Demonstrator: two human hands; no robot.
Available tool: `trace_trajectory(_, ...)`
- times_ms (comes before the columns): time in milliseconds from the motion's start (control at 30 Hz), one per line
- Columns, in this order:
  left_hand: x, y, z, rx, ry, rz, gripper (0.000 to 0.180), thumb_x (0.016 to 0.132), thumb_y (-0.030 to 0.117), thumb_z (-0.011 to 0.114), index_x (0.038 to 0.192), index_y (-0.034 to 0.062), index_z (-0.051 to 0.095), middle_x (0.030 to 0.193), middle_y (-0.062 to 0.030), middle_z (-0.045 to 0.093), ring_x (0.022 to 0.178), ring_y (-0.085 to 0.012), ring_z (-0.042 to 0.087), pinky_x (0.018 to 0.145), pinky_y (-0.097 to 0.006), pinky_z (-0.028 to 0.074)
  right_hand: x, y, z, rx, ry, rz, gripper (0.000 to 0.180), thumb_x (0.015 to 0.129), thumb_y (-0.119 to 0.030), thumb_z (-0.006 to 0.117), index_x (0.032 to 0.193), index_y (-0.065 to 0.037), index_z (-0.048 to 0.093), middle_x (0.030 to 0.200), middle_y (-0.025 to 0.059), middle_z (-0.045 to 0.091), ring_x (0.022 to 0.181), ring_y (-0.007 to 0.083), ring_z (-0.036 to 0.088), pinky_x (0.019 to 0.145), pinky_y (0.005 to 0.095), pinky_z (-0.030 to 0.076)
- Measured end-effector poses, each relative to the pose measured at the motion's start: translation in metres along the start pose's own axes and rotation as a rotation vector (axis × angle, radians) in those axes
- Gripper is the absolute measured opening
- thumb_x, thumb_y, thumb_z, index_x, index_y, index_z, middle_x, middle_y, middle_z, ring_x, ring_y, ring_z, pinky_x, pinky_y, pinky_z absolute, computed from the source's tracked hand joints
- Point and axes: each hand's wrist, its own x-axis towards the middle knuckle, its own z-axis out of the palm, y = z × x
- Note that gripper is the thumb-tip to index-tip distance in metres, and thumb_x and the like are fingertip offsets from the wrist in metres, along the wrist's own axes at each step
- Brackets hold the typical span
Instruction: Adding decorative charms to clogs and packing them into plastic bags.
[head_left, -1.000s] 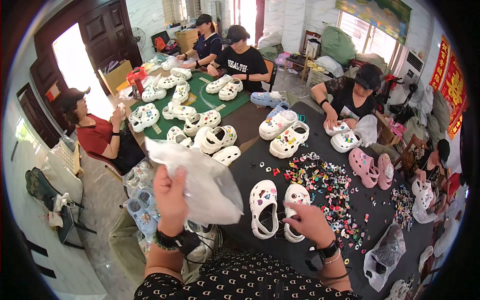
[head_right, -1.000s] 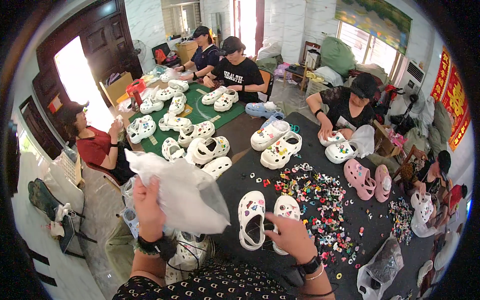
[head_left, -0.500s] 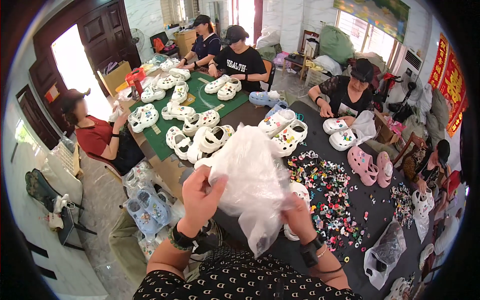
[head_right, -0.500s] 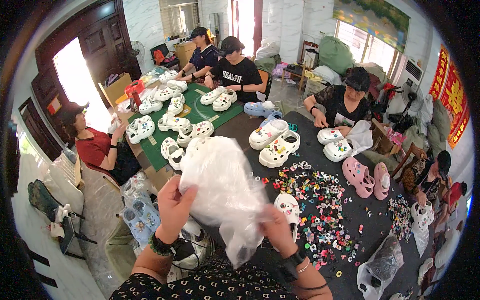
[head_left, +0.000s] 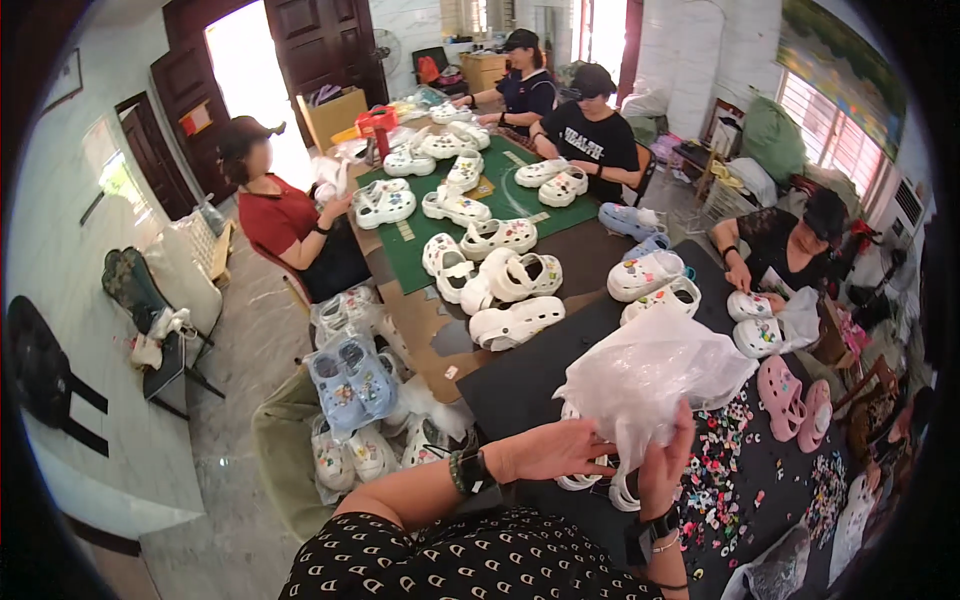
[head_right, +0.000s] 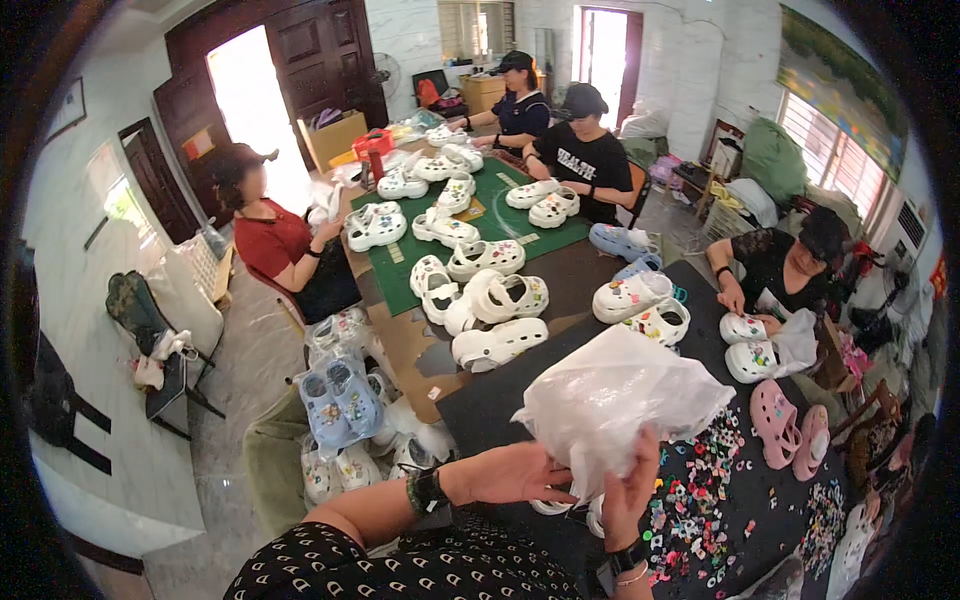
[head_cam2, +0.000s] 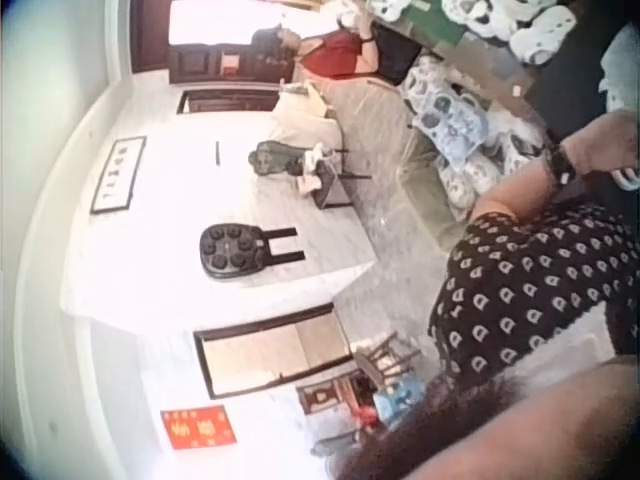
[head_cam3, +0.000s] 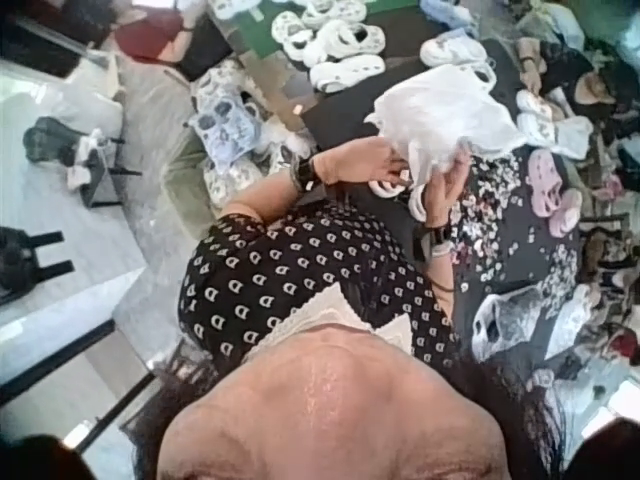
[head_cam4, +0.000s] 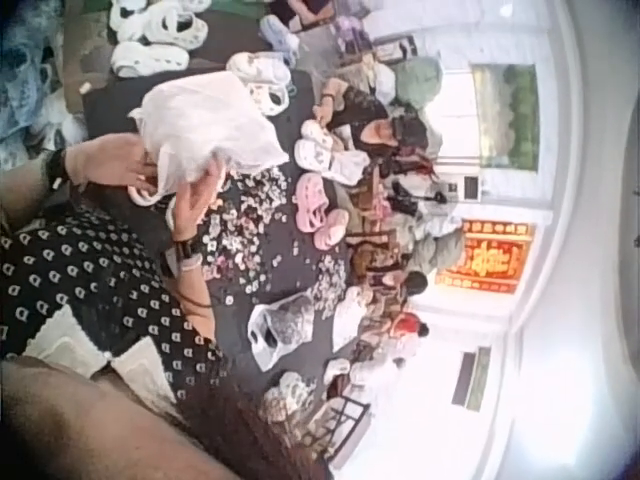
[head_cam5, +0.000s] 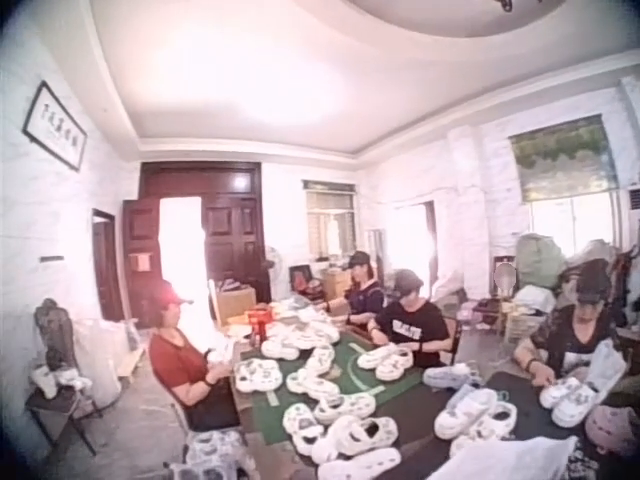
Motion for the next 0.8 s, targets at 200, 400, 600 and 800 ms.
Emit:
trace_trajectory(200,-0.005,-0.007,-0.011,-0.047,0.446,0.004,0.051,0.095,0.046,0.052,0.131,0.0094,0.048,0.120,-0.0013,0.059,0.106,-0.0172,0.058,0.091,-0.035,0.047,-0.002,-0.008,0.020,-0.629,-0.534,-0.214,0.039,0.075,-0.007,0.067,0.112,-0.003,0.055,0.113,0.0204,0.057,0.107,0.0404,0.052,0.093,0.0448,0.041)
trace_trajectory(400,0.000,-0.007,-0.004,0.163,0.679,0.067,0.026,0.093,0.018,0.057,0.114,0.0032,0.060,0.106,-0.0066,0.065,0.091,-0.0165,0.064,0.078,-0.031,0.052,-0.003,-0.033,0.022,-0.690,-0.763,-0.178,0.032,0.078,-0.016,0.070,0.108,-0.007,0.063,0.088,0.0105,0.065,0.079,0.0313,0.060,0.077,0.0409,0.044)
trace_trajectory(600,-0.006,0.019,-0.025,0.700,0.862,0.356,0.027,0.091,0.014,0.058,0.114,0.0007,0.061,0.102,-0.0067,0.067,0.090,-0.0162,0.065,0.079,-0.032,0.052,0.006,-0.057,0.009,-0.617,-0.463,-0.033,0.042,0.074,-0.012,0.076,0.113,-0.005,0.060,0.107,0.0141,0.062,0.093,0.0321,0.059,0.082,0.0401,0.047)
trace_trajectory(800,-0.005,0.009,-0.008,1.283,0.630,0.034,0.035,0.077,0.006,0.068,0.112,0.0017,0.063,0.105,-0.0055,0.067,0.094,-0.0105,0.061,0.080,-0.027,0.049,0.007,-0.033,0.002,-0.497,-0.404,0.142,0.099,0.065,-0.024,0.086,0.140,0.001,0.027,0.134,0.0203,0.047,0.125,0.0303,0.046,0.104,0.0387,0.039)
